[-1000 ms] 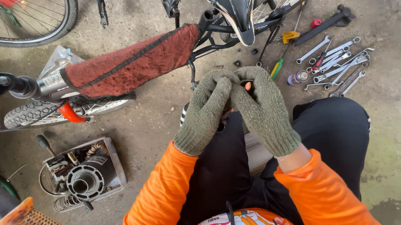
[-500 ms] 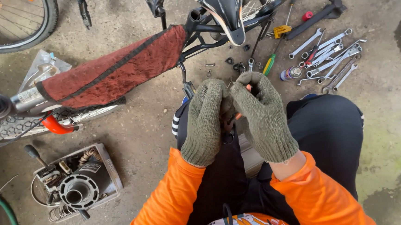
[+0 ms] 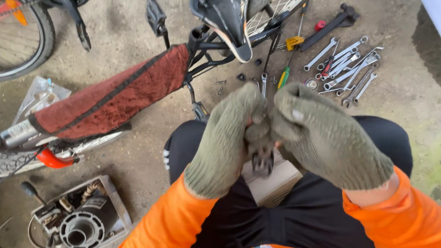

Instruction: The person sits on the ground and uses pliers to manipulate a small metal ring inside a cylindrical bicycle part. The person repeatedly grips and rotates the ring within the component while holding it steady with the other hand.

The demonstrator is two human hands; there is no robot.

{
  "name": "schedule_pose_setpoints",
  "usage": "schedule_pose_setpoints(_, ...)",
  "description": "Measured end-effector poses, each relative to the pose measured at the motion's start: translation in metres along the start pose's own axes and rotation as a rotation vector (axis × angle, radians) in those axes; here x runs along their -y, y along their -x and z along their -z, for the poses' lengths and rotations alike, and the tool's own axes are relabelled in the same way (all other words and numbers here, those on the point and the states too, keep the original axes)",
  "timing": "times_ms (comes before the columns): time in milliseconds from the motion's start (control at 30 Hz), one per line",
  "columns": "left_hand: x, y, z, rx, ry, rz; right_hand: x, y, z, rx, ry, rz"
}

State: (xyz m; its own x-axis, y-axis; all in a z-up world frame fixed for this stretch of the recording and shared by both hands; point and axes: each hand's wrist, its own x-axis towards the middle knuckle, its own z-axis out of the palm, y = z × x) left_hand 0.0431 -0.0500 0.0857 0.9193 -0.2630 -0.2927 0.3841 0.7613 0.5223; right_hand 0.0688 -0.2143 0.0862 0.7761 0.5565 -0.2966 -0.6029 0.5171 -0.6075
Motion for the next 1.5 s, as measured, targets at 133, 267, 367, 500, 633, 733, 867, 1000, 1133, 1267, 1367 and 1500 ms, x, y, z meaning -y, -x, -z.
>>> schedule_pose_setpoints(133,0.007,-0.056,-0.009,-0.247,-0.140,-0.083,0.004,-0.031,0.032,-0.025,0.052,0.240)
schedule_pose_setpoints(267,0.053,-0.128,0.049,-0.275,-0.481,-0.309,-0.011,-0.062,0.065,-0.267,0.318,0.537)
schedule_pose_setpoints(367,0.038,-0.116,0.017,-0.365,-0.918,-0.407,-0.008,-0.067,0.071,-0.352,0.323,0.520)
schedule_pose_setpoints(500,0.030,-0.125,0.027,-0.335,-1.289,-0.466,-0.006,-0.070,0.057,-0.418,0.491,0.471)
schedule_pose_setpoints(633,0.036,-0.126,0.022,-0.261,-1.276,-0.660,-0.007,-0.082,0.069,-0.561,0.539,0.297)
schedule_pose_setpoints(733,0.038,-0.137,0.026,-0.228,-1.314,-0.814,-0.004,-0.081,0.082,-0.360,0.700,0.563)
schedule_pose_setpoints(867,0.034,-0.147,0.040,-0.212,-1.297,-0.748,0.002,-0.075,0.067,-0.097,0.074,0.391)
schedule_pose_setpoints(1000,0.038,-0.143,0.029,-0.215,-1.206,-0.748,-0.001,-0.076,0.084,-0.151,0.094,0.433)
schedule_pose_setpoints(1133,0.040,-0.118,0.008,-0.162,-1.080,-0.611,0.000,-0.075,0.097,-0.178,0.250,0.591)
schedule_pose_setpoints(1267,0.041,-0.109,0.005,-0.010,-0.774,-0.452,0.020,-0.063,0.081,-0.512,0.579,0.395)
schedule_pose_setpoints(1367,0.043,-0.109,-0.004,-0.139,-0.629,-0.279,0.032,-0.060,0.073,-0.510,0.560,0.307)
schedule_pose_setpoints(1500,0.019,-0.095,-0.006,0.251,-0.751,-0.158,0.029,-0.052,0.097,-0.370,0.249,0.262)
